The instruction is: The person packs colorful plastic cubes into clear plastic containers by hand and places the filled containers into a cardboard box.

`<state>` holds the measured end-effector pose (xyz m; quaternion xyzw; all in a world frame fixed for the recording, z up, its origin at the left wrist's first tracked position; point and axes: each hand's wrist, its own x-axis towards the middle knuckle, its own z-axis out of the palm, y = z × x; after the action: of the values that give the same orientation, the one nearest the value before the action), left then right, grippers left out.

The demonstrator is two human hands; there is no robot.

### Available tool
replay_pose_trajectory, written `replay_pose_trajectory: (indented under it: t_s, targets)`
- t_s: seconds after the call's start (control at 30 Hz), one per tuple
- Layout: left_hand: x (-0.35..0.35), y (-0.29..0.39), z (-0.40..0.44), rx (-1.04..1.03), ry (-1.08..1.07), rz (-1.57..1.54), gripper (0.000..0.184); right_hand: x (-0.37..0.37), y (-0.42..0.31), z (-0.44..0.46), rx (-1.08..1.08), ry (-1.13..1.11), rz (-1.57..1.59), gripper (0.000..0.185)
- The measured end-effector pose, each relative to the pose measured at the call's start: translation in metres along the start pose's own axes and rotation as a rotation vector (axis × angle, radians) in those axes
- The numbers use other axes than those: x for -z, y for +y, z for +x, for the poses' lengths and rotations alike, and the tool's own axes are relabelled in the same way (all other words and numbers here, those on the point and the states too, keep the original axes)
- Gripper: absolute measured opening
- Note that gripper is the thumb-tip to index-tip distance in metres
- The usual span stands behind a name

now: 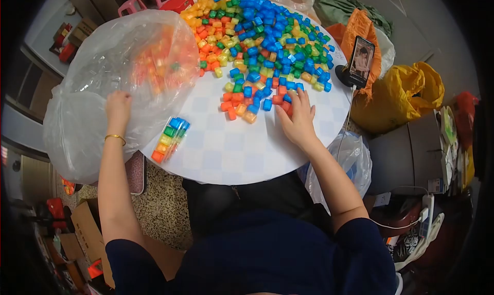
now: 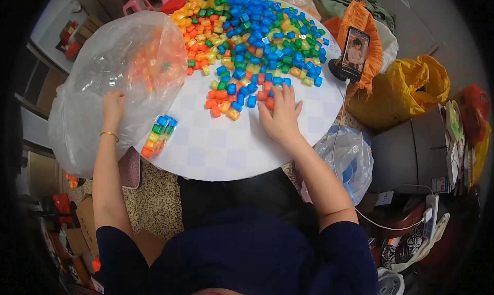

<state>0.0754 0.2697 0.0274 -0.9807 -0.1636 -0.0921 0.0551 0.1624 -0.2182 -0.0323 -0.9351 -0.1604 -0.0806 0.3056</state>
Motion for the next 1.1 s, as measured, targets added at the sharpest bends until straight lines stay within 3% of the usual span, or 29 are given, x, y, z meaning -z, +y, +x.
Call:
replay_pose_trajectory:
  t_s: [0.07, 0.1, 0.17, 0.23, 0.27, 0.33, 0.37, 0.43, 0.5, 0.63, 0.87, 0.97, 1.1]
  targets:
    - [0.007, -0.006, -0.005, 0.139, 0.468, -0.319, 0.02, 0.004, 0.001, -0.003, 0.087, 0.1, 0.046, 0.048]
    - [0.023, 0.005, -0.011, 0.143, 0.466, -0.317, 0.02, 0.006, 0.003, -0.001, 0.089, 0.096, 0.047, 0.048]
    - [0.064, 0.061, -0.032, 0.165, 0.63, -0.842, 0.019, 0.006, 0.01, 0.004, 0.232, 0.209, 0.249, 0.039]
    - [0.08, 0.122, -0.077, 0.028, 0.265, -0.808, 0.019, 0.006, 0.013, 0.008, 0.271, 0.231, 0.308, 0.032]
    - [0.064, 0.142, -0.099, -0.323, 0.2, -0.315, 0.016, 0.004, 0.012, 0.01, 0.207, 0.185, 0.431, 0.03]
    - [0.046, 0.195, -0.14, -0.522, 0.069, -0.443, 0.023, -0.001, 0.008, 0.013, 0.129, 0.095, 0.537, 0.021]
    - [0.033, 0.21, -0.15, -0.512, 0.035, -0.619, 0.029, 0.001, 0.001, 0.012, 0.131, 0.088, 0.541, 0.021]
    - [0.027, 0.223, -0.161, -0.457, -0.017, -0.669, 0.034, 0.01, -0.015, 0.01, 0.236, 0.04, 0.396, 0.017]
    - [0.032, 0.228, -0.17, -0.348, 0.143, -0.8, 0.041, 0.004, -0.021, 0.011, 0.3, 0.044, 0.327, 0.016]
    - [0.015, 0.234, -0.182, -0.442, -0.029, -0.788, 0.042, -0.007, -0.052, 0.003, 0.51, -0.049, 0.091, 0.016]
    - [0.022, 0.243, -0.168, -0.332, 0.206, -0.838, 0.034, -0.017, -0.061, 0.001, 0.354, -0.02, -0.219, 0.012]
    - [0.018, 0.244, -0.127, -0.268, 0.201, -0.904, 0.034, -0.019, -0.071, 0.006, 0.423, 0.121, -0.216, 0.011]
    - [-0.005, 0.26, -0.088, -0.297, 0.148, -0.843, 0.032, -0.041, -0.075, 0.014, 0.529, 0.079, -0.201, 0.011]
